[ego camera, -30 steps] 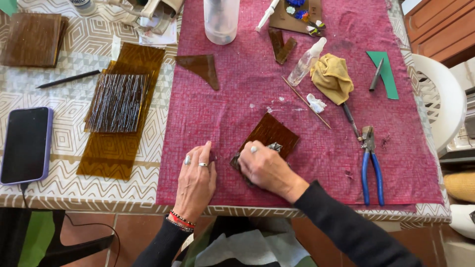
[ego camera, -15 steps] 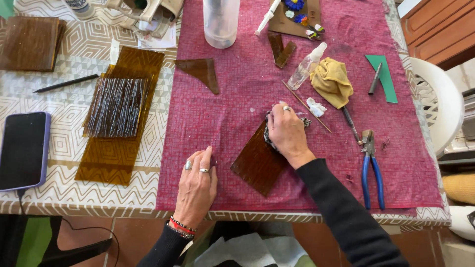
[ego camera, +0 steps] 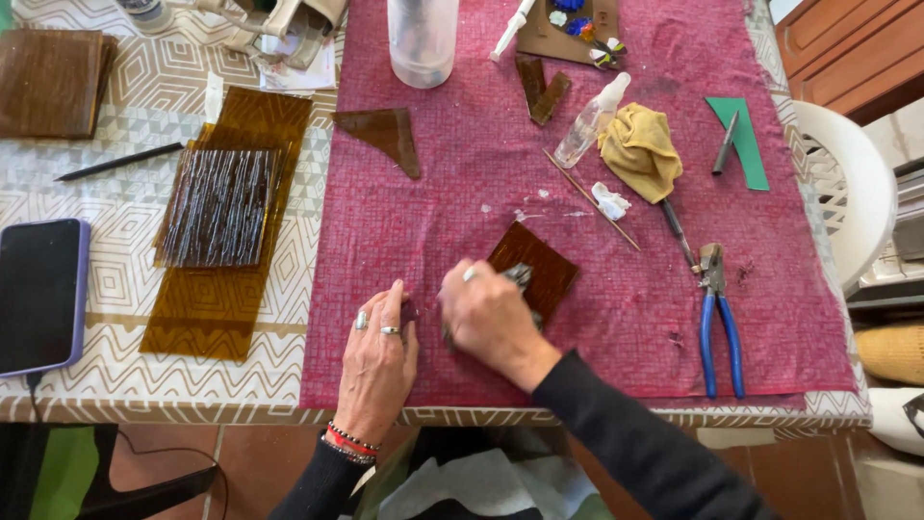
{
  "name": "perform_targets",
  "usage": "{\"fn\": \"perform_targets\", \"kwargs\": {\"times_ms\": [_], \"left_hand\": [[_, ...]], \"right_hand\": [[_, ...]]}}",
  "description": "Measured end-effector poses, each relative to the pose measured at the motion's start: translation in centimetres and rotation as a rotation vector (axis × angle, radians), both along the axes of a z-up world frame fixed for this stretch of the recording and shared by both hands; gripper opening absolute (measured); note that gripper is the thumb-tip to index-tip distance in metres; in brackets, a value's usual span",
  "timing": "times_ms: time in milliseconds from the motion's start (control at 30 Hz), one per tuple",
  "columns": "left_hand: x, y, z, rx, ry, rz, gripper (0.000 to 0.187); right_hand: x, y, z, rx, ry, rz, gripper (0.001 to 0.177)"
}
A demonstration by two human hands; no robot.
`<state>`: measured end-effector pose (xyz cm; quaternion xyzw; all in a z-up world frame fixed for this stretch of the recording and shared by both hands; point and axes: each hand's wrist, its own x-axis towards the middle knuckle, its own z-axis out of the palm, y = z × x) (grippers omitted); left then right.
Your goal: Cleaning and wiping down glass tiles with a cleaning solution and cloth in preparation for a mosaic.
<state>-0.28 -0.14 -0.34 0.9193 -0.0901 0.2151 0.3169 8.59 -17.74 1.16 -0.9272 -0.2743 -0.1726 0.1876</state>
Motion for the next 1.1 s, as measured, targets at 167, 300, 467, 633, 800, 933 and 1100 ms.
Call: {"fn": "perform_targets", "kwargs": {"times_ms": [167, 300, 467, 633, 800, 933, 1100], "left_hand": [[0.0, 0.0, 0.4, 0.018, 0.012, -0.011, 0.06], [0.1, -0.1, 0.2, 0.049, 0.002, 0.017, 0.06], [0.2, 0.0, 0.2, 0.052, 0.001, 0.013, 0.06], [-0.1, -0.1, 0.1, 0.072, -0.008, 0.007, 0.059], [0.3, 0.0, 0.4, 0.032, 0.012, -0.006, 0.061], [-0.1, 0.1, -0.1, 0.076, -0.003, -0.002, 0.061], [0.0, 0.1, 0.1, 0.057, 0.007, -0.001, 0.06]], "right_hand": [[2.3, -4.5, -0.7, 0.043, -0.069, 0.081, 0.018], [1.0, -3.2, -0.2, 0.04, -0.142, 0.008, 0.012], [0.2, -4.9, -0.6, 0.043, -0.116, 0.107, 0.012], [-0.2, -4.8, -0.5, -0.146, -0.264, -0.166, 0.017], [-1.0, -5.5, -1.8, -0.084, -0.123, -0.016, 0.019], [-0.9, -6.2, -1.0, -0.149, -0.238, -0.22, 0.019], [-2.2, -6.0, -1.2, -0.167, -0.244, -0.021, 0.015]]}}
